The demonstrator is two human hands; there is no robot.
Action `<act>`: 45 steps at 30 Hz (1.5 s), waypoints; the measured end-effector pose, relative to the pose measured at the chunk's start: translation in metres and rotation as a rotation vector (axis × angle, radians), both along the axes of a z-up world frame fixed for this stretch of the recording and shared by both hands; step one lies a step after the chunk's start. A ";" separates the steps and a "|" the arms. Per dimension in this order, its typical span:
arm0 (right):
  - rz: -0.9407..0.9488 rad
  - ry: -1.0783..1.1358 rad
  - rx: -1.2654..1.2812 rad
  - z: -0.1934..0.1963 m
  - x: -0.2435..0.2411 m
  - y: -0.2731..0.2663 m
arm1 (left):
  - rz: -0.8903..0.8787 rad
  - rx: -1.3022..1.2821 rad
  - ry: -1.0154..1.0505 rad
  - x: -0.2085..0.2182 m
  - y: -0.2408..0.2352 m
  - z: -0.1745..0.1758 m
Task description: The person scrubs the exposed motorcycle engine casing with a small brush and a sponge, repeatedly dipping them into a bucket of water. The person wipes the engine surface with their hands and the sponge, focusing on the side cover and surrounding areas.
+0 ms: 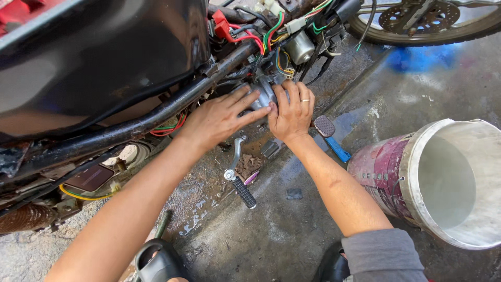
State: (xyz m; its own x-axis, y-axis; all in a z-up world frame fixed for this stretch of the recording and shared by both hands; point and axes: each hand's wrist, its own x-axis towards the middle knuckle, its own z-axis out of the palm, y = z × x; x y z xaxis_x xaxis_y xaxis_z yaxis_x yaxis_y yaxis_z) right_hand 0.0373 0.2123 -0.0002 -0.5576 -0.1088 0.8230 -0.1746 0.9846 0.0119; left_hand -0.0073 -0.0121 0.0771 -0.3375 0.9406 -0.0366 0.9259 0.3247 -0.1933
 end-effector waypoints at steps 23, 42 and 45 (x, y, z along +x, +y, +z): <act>0.026 0.041 0.011 0.004 0.001 -0.003 | 0.053 -0.037 0.116 0.015 0.003 -0.023; 0.042 0.030 -0.006 0.004 0.001 -0.002 | 0.042 0.085 0.351 0.022 0.016 -0.055; 0.030 0.016 0.016 0.003 0.002 0.000 | 0.006 -0.022 0.084 0.016 0.009 -0.016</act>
